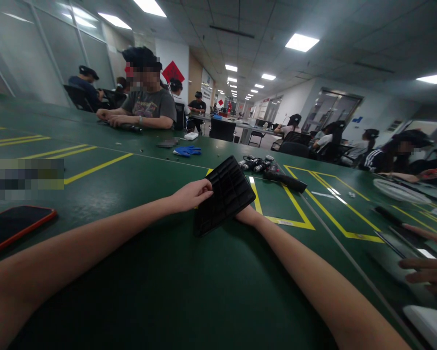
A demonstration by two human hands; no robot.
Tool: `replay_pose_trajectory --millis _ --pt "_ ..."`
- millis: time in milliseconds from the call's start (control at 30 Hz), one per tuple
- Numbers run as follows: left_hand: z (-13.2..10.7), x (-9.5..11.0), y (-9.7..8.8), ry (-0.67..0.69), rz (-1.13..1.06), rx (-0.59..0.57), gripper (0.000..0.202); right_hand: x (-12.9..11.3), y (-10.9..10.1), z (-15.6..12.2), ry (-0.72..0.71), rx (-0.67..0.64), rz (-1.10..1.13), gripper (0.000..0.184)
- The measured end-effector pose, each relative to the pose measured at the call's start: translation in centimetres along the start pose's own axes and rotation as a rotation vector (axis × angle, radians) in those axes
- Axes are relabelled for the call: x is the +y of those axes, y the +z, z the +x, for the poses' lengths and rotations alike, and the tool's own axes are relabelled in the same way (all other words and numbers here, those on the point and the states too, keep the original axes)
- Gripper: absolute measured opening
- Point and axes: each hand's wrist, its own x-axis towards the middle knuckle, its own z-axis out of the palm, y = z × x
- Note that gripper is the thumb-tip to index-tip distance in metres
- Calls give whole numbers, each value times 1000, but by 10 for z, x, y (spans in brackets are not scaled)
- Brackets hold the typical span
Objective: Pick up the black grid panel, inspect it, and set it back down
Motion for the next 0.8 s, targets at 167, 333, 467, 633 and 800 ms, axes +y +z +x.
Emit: replay_pose_trajectory --millis 167,333,467,633,800 --pt "2 -2 0 23 -104 48 12 1 -2 0 -40 -12 -51 37" --pt "8 -1 3 -410 -812 109 6 4 -1 0 -75 -9 -104 37" --pt "9 -3 3 -453 -829 15 19 7 -1 -1 -81 17 -137 41" --pt "5 -10 3 -129 -233 -66 51 11 1 0 -73 -19 -151 45" --pt "5 -8 3 90 156 19 47 15 0 -1 -53 -66 -199 46"
